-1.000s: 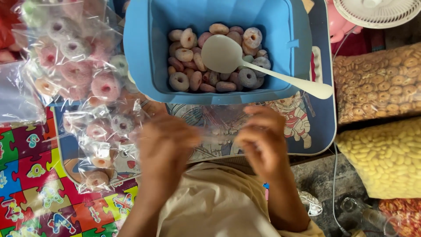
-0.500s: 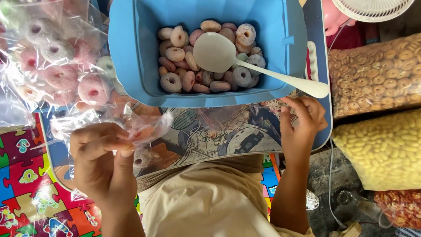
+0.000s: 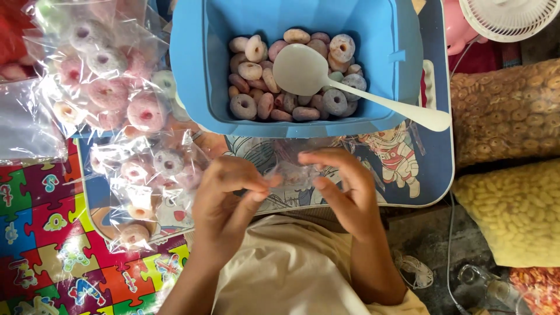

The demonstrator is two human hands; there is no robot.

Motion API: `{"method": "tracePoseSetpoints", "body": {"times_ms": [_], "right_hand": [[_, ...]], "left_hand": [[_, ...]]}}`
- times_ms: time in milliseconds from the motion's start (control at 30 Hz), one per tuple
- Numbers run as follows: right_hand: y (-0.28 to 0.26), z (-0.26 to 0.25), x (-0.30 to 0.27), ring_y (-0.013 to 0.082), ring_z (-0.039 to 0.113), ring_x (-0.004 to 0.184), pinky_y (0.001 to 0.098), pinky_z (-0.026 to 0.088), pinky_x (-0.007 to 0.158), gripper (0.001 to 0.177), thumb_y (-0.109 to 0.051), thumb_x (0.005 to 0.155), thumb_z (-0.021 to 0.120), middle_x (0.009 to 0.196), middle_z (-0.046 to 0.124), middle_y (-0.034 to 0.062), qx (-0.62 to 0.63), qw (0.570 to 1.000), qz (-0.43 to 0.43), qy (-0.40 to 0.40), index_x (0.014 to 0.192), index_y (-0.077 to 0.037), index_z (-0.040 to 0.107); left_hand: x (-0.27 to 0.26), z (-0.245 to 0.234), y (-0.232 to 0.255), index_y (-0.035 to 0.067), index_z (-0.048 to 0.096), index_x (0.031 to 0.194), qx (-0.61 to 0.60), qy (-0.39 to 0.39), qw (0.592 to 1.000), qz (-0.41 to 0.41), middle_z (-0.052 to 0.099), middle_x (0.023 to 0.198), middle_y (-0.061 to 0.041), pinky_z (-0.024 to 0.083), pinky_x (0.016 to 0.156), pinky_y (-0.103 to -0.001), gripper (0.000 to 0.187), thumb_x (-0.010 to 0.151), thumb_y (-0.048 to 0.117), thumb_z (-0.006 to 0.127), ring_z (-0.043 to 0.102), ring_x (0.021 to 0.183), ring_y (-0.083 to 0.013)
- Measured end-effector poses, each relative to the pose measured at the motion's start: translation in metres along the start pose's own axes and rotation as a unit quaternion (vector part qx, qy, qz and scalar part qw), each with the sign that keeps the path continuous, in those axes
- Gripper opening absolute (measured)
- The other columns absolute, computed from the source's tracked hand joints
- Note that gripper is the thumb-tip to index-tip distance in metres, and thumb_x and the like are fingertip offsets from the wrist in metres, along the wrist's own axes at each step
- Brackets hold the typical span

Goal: Manually packing small donut-shaped snacks into individual plastic bags using a spoon and hands while sitting on the floor.

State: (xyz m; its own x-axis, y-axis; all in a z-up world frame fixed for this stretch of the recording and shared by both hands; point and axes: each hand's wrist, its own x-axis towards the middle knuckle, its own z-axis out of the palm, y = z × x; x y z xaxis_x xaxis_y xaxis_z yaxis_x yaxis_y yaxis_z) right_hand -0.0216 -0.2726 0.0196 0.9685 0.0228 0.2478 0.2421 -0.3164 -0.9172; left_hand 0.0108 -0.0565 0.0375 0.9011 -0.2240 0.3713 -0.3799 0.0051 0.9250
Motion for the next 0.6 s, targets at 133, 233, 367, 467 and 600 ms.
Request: {"method": "tracePoseSetpoints", "body": {"times_ms": [133, 233, 367, 467, 600], "right_hand": [[-0.006, 0.015, 0.005, 0.0278, 0.071, 0.114, 0.0401, 0.06, 0.103, 0.014, -0.017, 0.106, 0.058, 0.113, 0.069, 0.0092, 0.141, 0.99, -0.001, 0.0, 0.114, -0.007, 0.064], [-0.005, 0.017, 0.004, 0.0287, 0.071, 0.108, 0.0417, 0.06, 0.1, 0.005, -0.011, 0.104, 0.061, 0.105, 0.067, 0.0078, 0.175, 0.984, -0.017, 0.025, 0.108, -0.009, 0.063], [-0.004, 0.014, 0.004, 0.0275, 0.068, 0.112, 0.0398, 0.059, 0.103, 0.01, -0.016, 0.103, 0.063, 0.108, 0.063, 0.0094, 0.135, 0.988, -0.047, 0.054, 0.102, -0.007, 0.061], [0.003, 0.009, 0.002, 0.0266, 0.065, 0.123, 0.0407, 0.057, 0.111, 0.003, -0.011, 0.103, 0.063, 0.119, 0.063, 0.0101, 0.115, 0.99, -0.038, 0.069, 0.105, -0.01, 0.062], [0.016, 0.013, 0.002, 0.0369, 0.069, 0.11, 0.0428, 0.058, 0.089, 0.006, 0.003, 0.093, 0.068, 0.097, 0.068, 0.0219, 0.168, 0.979, -0.032, 0.111, 0.091, 0.004, 0.063]], "left_hand": [[-0.005, 0.006, -0.004, 0.013, 0.061, 0.107, -0.013, -0.007, 1.0, -0.022, 0.063, 0.101, -0.004, 0.052, 0.091, -0.033, 0.005, 0.103, 0.014, 0.063, 0.063, 0.096, -0.0205], [-0.003, 0.005, -0.005, 0.013, 0.06, 0.106, -0.008, -0.012, 1.0, -0.025, 0.064, 0.1, -0.004, 0.052, 0.091, -0.034, 0.006, 0.102, 0.016, 0.063, 0.063, 0.094, -0.0205], [0.001, 0.003, -0.007, 0.014, 0.061, 0.104, 0.01, -0.02, 1.0, -0.005, 0.059, 0.102, -0.004, 0.053, 0.095, -0.037, 0.005, 0.104, 0.019, 0.06, 0.063, 0.1, -0.0228], [0.004, 0.003, -0.01, 0.011, 0.062, 0.103, 0.075, 0.001, 0.997, 0.008, 0.057, 0.111, -0.007, 0.052, 0.107, -0.044, 0.006, 0.104, 0.016, 0.059, 0.06, 0.111, -0.0258], [0.008, 0.011, -0.018, 0.008, 0.066, 0.099, 0.029, 0.034, 0.998, 0.041, 0.068, 0.1, -0.007, 0.048, 0.105, -0.05, 0.002, 0.1, 0.009, 0.064, 0.064, 0.111, -0.035]]}}
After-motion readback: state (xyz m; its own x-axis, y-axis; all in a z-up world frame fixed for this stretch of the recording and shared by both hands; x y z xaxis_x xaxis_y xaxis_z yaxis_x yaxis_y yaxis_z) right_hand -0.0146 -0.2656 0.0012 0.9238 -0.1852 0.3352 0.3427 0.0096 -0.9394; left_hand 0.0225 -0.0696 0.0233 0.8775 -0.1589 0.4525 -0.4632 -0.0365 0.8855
